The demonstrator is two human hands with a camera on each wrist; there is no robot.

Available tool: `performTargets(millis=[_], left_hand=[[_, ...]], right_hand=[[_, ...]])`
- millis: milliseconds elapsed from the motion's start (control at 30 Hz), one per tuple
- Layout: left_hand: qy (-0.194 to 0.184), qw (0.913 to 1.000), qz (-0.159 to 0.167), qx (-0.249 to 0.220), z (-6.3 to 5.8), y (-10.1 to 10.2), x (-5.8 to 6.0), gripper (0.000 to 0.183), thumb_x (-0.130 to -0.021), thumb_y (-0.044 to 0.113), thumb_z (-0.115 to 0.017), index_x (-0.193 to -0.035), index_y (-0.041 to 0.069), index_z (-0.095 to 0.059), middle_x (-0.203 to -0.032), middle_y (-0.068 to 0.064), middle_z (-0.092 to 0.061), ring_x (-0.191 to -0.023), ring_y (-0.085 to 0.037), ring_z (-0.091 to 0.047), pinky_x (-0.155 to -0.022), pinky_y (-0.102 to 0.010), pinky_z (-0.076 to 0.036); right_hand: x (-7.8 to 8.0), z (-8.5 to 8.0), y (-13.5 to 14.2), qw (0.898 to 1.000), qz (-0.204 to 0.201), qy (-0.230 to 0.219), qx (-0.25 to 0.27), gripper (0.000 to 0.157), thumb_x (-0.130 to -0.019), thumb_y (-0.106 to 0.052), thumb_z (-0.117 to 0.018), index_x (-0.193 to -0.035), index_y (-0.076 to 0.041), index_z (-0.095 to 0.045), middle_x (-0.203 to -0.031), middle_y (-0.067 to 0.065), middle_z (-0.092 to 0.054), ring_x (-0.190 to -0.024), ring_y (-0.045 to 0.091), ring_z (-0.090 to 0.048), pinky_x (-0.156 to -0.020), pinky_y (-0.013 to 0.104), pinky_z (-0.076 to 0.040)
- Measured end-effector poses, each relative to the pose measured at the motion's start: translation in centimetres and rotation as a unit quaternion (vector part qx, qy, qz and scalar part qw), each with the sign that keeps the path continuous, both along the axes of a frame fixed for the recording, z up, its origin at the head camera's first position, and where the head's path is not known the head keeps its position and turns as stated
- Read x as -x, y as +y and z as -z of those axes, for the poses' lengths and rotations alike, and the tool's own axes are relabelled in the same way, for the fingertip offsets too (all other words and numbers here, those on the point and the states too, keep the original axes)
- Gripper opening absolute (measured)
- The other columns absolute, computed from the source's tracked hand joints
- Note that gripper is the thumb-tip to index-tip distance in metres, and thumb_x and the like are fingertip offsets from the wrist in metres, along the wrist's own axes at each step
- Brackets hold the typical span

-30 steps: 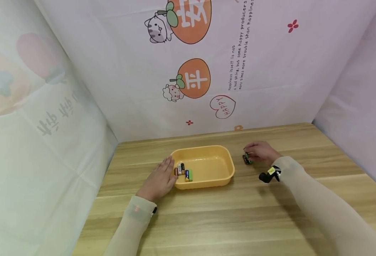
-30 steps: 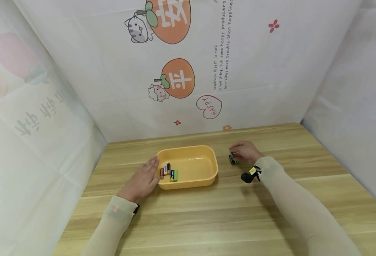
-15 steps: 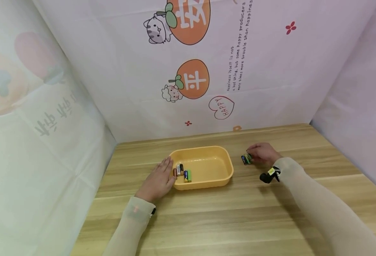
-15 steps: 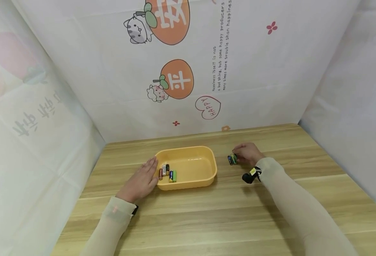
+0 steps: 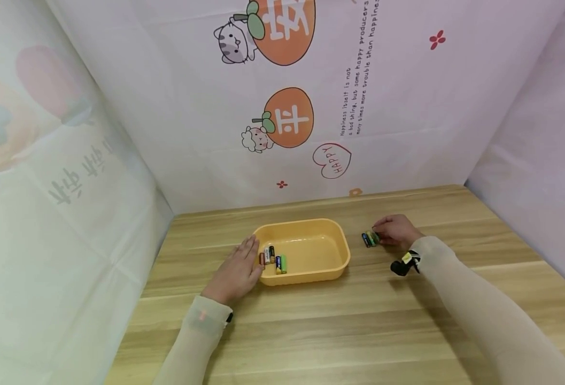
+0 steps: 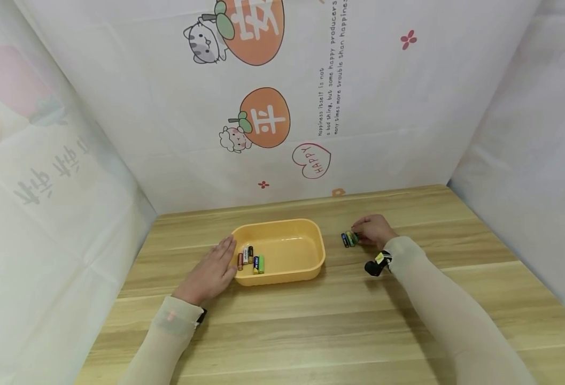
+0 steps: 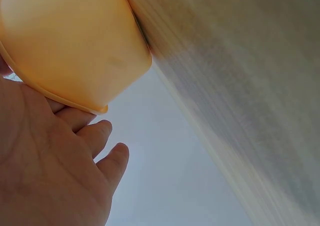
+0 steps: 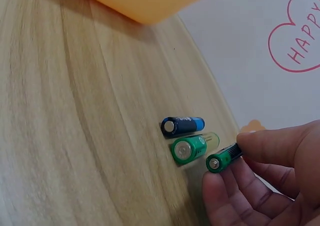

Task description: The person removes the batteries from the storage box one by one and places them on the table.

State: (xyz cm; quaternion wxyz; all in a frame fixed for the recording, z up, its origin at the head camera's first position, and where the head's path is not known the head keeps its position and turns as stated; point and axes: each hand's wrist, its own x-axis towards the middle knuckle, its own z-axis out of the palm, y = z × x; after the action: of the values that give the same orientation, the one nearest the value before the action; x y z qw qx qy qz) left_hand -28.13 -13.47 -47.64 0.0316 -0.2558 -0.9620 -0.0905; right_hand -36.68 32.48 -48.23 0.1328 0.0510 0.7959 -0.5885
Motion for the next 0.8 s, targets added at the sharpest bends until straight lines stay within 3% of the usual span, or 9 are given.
performTargets(millis=[200, 800], left_hand=[[0.006, 1.0000, 0.003, -0.001, 0.12, -0.10, 0.00, 0.063, -0.105, 0.035, -0.035, -0.154, 0.000, -0.018, -0.161, -0.012, -0.010, -0.147, -0.028, -0.012, -0.117, -0.043, -0.014], [-0.002, 1.0000, -0.003, -0.005, 0.27, 0.06, 0.09, 0.063, -0.105, 0.035, -0.036, -0.154, 0.001, -0.015, -0.161, -0.010, -0.008, -0.147, -0.025, -0.009, -0.117, -0.044, -0.015]], right_hand=[[-0.04, 0.11, 0.08, 0.999, -0.003, 0.014, -0.034, 0.033, -0.097, -0.007, -0.058, -0.122, 0.014, -0.053, -0.110, 0.017, -0.062, -0.086, 0.017, -0.062, -0.077, 0.035, -0.056], [0.00, 0.01, 0.09, 0.994, -0.001, 0.017, -0.106, 0.027, -0.095, -0.008, -0.061, -0.115, 0.010, -0.061, -0.107, 0.019, -0.064, -0.085, 0.023, -0.064, -0.073, 0.035, -0.057]])
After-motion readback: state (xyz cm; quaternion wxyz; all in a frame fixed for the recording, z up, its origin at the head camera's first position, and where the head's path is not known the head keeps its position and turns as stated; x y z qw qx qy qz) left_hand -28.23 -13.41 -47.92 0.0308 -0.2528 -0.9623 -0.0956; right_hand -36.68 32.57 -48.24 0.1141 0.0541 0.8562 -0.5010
